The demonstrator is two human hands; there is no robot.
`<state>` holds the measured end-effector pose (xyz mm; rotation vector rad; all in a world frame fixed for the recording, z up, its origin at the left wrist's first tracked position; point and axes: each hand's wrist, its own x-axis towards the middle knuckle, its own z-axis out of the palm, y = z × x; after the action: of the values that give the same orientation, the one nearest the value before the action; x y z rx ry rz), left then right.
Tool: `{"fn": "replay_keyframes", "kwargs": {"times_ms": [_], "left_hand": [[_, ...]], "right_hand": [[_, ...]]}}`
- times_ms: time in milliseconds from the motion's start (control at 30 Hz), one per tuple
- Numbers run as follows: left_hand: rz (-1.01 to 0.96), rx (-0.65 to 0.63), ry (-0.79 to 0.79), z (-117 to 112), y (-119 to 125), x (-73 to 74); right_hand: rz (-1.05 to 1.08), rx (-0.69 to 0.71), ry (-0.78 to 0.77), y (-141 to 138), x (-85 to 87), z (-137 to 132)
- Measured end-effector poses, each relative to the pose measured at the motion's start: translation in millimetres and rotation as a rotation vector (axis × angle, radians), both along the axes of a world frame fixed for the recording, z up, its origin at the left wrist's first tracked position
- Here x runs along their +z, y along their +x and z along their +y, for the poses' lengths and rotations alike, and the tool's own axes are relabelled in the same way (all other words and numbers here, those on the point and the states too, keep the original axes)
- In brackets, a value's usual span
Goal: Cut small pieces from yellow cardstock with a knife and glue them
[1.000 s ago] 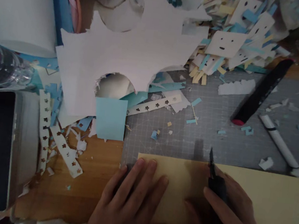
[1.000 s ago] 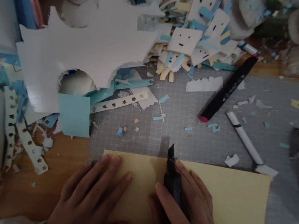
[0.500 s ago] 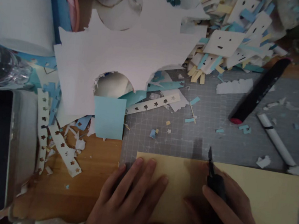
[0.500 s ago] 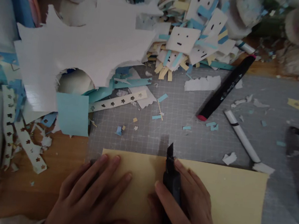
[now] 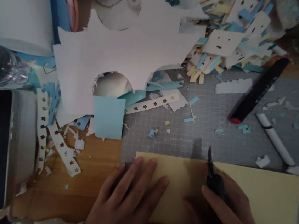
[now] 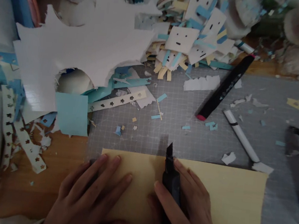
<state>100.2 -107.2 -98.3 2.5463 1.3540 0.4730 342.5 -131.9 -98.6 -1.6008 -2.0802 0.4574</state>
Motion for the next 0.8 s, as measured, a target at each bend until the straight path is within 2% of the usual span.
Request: {"fn": "replay_keyframes", "kwargs": {"times_ms": [100, 500, 667, 800], "left_hand": [[0.007, 0.010, -0.015, -0.3, 0.6, 1.4], [0.015, 0.001, 0.006, -0.8, 0.0, -0.6], [0.023, 0.001, 0.002, -0.4, 0.4, 0.6], [0.034, 0.012, -0.032, -1.3, 1.2, 2.1]], "right_hand": [[-0.062, 0.100, 0.056, -1.5, 1.5, 3.4], [-0.061, 0.065, -0.013, -3.1, 6.0, 2.5], [-0.080, 0.114, -0.017, 1.0, 2.0, 0.1], [-0.076, 0.076, -0.017, 2.0, -0.7, -0.1]]}}
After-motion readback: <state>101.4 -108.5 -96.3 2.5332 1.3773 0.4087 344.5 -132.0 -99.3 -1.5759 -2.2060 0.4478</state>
